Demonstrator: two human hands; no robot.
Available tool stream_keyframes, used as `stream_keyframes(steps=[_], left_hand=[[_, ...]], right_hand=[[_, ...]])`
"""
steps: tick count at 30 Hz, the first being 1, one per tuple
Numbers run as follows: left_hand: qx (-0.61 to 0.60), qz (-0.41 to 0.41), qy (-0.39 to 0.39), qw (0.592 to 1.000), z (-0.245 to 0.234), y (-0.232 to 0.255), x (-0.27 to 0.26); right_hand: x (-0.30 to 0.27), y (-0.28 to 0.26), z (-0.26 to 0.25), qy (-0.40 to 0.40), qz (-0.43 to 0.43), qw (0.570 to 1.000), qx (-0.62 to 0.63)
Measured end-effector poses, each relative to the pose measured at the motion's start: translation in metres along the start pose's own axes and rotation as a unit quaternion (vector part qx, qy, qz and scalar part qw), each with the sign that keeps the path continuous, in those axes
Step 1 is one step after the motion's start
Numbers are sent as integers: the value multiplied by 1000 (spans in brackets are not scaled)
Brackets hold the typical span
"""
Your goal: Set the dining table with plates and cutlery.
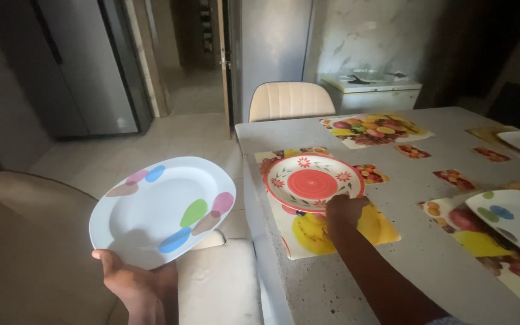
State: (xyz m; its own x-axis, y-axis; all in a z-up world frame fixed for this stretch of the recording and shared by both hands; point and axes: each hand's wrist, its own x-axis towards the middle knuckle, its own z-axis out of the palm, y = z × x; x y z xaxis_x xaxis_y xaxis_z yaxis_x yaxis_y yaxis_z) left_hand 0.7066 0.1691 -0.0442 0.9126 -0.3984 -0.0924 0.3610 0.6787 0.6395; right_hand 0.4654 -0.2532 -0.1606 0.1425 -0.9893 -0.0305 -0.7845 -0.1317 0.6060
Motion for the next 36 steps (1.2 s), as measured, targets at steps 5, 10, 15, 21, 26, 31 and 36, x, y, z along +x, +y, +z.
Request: stream_keyframes(steps=[5, 10, 15, 21, 26, 31, 36], left_hand=[[-68, 26, -94, 993, 3, -5, -4], [-70, 46, -70, 994, 5, -15, -9], [18, 88, -59, 994, -24, -37, 23], [-81, 3, -81, 993, 15, -15, -25], [-76, -6, -46, 996, 14, -10, -43], [-69, 63, -89, 992, 15, -7, -60], [-94, -4, 7, 995, 17, -2, -78]], right_hand=[[21, -18, 24, 50, 143, 785, 600], [8, -4, 13, 82, -13, 995, 47], [75, -27, 62, 102, 52, 945, 307], [78, -31, 77, 53, 78, 969, 230], [-32, 11, -21, 123, 237, 501, 823], [-60, 24, -39, 86, 199, 426, 879], [-59, 26, -41, 54, 163, 325, 930]])
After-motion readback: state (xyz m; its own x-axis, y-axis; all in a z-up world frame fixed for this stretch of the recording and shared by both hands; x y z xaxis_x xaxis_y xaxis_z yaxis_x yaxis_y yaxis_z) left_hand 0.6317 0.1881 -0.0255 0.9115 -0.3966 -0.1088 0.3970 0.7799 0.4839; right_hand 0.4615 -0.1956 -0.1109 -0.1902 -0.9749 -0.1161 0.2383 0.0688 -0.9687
